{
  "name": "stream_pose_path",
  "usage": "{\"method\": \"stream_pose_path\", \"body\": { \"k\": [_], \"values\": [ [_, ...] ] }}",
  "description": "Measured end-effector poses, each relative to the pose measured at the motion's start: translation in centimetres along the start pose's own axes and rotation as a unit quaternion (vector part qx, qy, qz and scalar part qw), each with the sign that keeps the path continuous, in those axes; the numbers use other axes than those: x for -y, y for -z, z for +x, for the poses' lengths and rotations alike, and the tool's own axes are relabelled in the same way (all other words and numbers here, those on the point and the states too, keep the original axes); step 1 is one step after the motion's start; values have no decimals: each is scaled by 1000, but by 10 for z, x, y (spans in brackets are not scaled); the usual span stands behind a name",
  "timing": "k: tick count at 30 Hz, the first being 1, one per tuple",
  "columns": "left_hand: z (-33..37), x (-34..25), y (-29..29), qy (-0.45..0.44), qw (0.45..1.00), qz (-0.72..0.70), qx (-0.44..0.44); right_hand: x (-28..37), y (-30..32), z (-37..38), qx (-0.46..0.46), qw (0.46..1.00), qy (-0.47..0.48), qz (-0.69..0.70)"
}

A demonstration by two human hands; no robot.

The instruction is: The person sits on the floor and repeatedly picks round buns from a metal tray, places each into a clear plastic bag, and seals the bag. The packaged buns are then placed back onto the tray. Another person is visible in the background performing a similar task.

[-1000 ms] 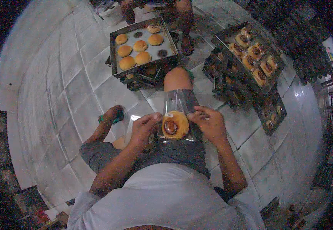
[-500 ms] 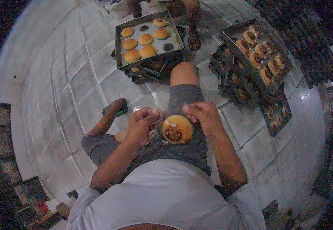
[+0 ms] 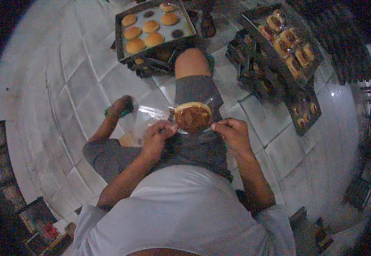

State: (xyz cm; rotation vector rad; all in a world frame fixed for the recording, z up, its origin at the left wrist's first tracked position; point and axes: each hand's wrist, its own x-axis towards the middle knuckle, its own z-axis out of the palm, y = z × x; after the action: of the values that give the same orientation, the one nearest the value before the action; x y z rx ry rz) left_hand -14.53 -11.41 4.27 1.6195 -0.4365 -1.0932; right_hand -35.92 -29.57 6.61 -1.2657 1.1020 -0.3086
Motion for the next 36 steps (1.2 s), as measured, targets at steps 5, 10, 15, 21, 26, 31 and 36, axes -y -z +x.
{"method": "stream_pose_path", "body": {
  "k": [5,10,15,21,26,31,36],
  "values": [
    [15,-1,-12,-143,981,133,2,-37,12,43,-47,995,76,-38],
    [29,-16,-9,-144,974,173,18,51,-23,15,-1,992,109,69],
    [4,-15,10,-121,989,86,-25,82,-78,10,160,937,175,-258],
    [-54,46,75,-73,979,31,-187,159,-98,152,-78,666,678,-300],
    [-75,44,95,-42,966,-42,-252,185,-157,229,65,818,442,-362],
    [-70,56,101,-9,956,-47,-290,36,-210,190,362,781,190,-472],
    [-71,34,94,-44,966,56,-250,21,-228,144,354,805,192,-435]
  ]
}}
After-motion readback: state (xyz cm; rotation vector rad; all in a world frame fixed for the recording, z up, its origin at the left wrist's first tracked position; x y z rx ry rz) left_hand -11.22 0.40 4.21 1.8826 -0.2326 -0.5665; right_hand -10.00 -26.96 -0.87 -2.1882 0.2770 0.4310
